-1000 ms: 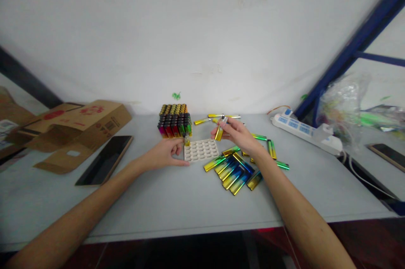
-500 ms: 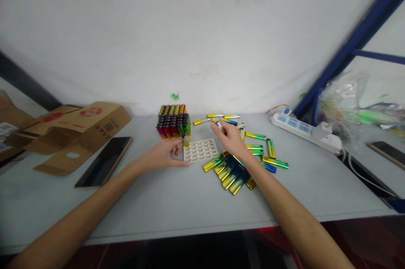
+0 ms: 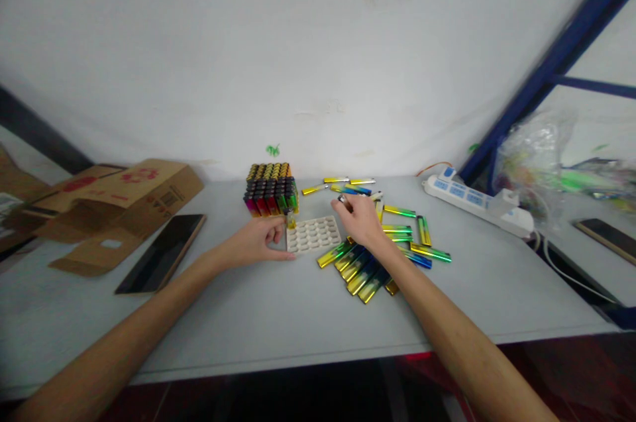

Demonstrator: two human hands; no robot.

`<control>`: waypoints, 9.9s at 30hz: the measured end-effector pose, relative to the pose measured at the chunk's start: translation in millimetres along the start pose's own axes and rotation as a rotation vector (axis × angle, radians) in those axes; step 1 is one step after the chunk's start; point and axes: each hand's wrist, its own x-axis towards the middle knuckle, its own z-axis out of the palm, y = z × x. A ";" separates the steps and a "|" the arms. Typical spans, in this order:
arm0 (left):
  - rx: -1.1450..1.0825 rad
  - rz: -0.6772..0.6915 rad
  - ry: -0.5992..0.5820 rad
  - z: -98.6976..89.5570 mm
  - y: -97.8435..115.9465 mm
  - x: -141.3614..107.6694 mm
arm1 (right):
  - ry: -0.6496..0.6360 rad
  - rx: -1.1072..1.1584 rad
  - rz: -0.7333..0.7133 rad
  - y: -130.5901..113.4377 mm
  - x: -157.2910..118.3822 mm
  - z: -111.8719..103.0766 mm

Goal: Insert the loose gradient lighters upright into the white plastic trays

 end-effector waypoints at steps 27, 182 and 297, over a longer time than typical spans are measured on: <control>-0.023 0.014 0.007 0.9 3.3 0.0 | -0.272 0.460 -0.089 -15.2 -10.0 19.4; 0.028 -0.035 -0.002 3.1 6.2 1.7 | -0.053 0.087 -0.003 10.2 2.6 10.4; -0.044 -0.029 0.014 2.8 1.5 1.2 | 0.046 0.243 -0.013 -9.4 -10.2 22.1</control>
